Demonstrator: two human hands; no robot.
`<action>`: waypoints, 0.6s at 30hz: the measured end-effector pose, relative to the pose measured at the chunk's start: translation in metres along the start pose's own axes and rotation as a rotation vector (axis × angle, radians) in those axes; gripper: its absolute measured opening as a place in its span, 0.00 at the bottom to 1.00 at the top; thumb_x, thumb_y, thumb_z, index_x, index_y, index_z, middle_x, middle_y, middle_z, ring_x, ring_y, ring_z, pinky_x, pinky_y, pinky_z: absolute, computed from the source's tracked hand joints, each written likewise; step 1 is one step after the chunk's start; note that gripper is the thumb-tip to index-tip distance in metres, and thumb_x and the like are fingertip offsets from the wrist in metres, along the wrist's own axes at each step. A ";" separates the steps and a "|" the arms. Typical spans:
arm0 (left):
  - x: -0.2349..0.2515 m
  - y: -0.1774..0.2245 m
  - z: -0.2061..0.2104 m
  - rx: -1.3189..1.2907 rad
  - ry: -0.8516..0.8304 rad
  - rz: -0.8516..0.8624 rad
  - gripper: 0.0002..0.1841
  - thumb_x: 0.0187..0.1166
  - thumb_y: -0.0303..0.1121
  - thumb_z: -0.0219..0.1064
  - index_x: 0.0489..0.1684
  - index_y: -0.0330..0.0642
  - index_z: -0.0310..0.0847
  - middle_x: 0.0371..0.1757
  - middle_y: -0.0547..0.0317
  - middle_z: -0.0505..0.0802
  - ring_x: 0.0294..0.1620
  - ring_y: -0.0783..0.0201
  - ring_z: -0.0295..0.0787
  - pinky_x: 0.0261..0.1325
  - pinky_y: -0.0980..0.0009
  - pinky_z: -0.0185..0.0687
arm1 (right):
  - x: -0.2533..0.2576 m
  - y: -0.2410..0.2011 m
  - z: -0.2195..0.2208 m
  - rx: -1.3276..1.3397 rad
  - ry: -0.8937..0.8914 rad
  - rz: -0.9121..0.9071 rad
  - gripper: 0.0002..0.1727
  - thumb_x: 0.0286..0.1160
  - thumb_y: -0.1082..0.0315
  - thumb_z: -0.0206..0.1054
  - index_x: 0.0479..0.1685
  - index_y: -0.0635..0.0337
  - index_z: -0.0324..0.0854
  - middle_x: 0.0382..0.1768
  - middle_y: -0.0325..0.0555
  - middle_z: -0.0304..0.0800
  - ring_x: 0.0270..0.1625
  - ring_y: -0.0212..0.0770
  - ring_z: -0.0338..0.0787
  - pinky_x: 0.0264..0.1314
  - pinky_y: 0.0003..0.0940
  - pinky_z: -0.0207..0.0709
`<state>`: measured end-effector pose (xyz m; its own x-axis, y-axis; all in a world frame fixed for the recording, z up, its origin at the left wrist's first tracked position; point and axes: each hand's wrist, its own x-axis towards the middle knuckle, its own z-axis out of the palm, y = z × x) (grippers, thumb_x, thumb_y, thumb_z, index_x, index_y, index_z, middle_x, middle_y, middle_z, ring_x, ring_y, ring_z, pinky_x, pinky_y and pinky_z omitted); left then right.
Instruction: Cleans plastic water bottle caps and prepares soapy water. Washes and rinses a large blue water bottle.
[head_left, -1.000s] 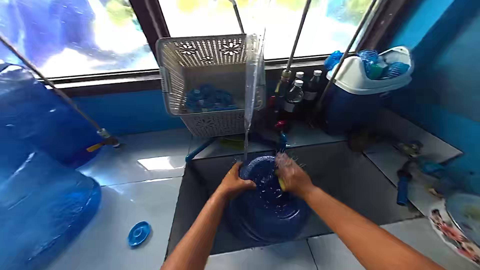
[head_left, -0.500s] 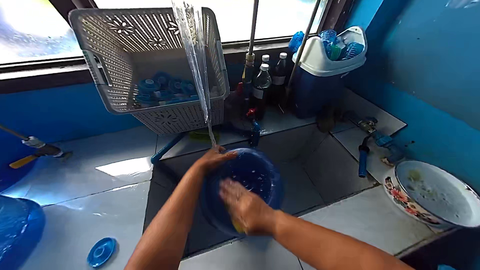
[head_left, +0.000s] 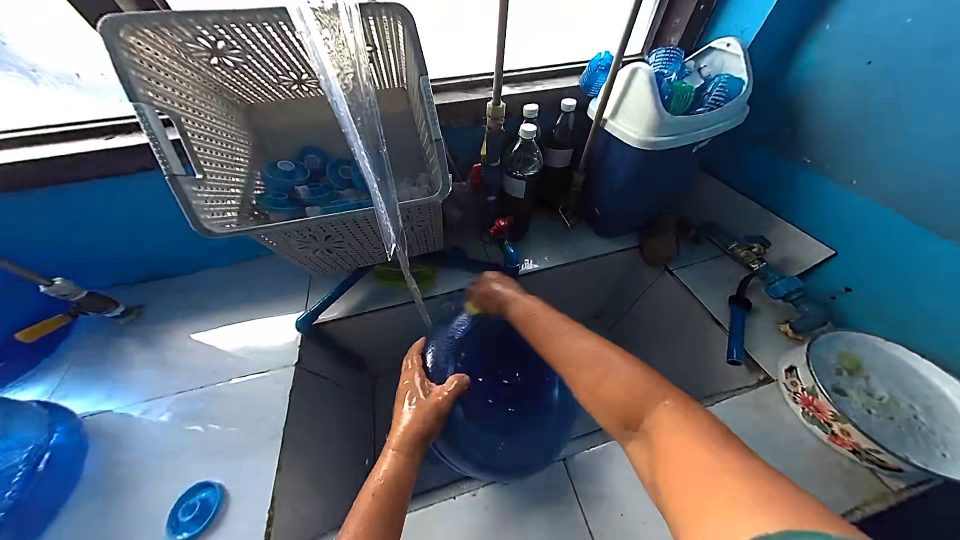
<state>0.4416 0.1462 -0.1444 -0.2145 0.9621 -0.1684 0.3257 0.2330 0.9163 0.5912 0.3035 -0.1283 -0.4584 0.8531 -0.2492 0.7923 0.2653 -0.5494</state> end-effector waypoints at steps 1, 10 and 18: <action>-0.006 -0.005 -0.001 -0.062 0.062 0.004 0.52 0.54 0.32 0.79 0.87 0.33 0.56 0.79 0.36 0.75 0.75 0.52 0.78 0.75 0.57 0.76 | -0.008 0.025 0.002 -0.037 0.052 0.029 0.15 0.86 0.69 0.61 0.54 0.74 0.87 0.57 0.70 0.89 0.66 0.68 0.86 0.69 0.68 0.75; -0.021 -0.017 -0.037 0.673 0.080 0.626 0.31 0.72 0.29 0.59 0.75 0.16 0.70 0.81 0.13 0.67 0.85 0.16 0.55 0.87 0.29 0.43 | -0.236 0.161 -0.024 0.307 0.735 0.241 0.18 0.90 0.69 0.55 0.55 0.78 0.83 0.42 0.66 0.92 0.45 0.56 0.93 0.56 0.53 0.85; 0.049 0.023 -0.014 1.094 -0.290 0.548 0.37 0.86 0.55 0.41 0.91 0.41 0.59 0.91 0.27 0.58 0.92 0.25 0.45 0.81 0.17 0.25 | -0.308 0.299 -0.119 -0.016 0.732 0.849 0.21 0.92 0.65 0.52 0.64 0.73 0.83 0.69 0.73 0.81 0.78 0.71 0.76 0.81 0.75 0.56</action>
<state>0.4259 0.1971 -0.1272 0.3549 0.9328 -0.0620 0.9291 -0.3446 0.1339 1.0173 0.1740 -0.1214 0.5763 0.8172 -0.0062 0.7429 -0.5270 -0.4126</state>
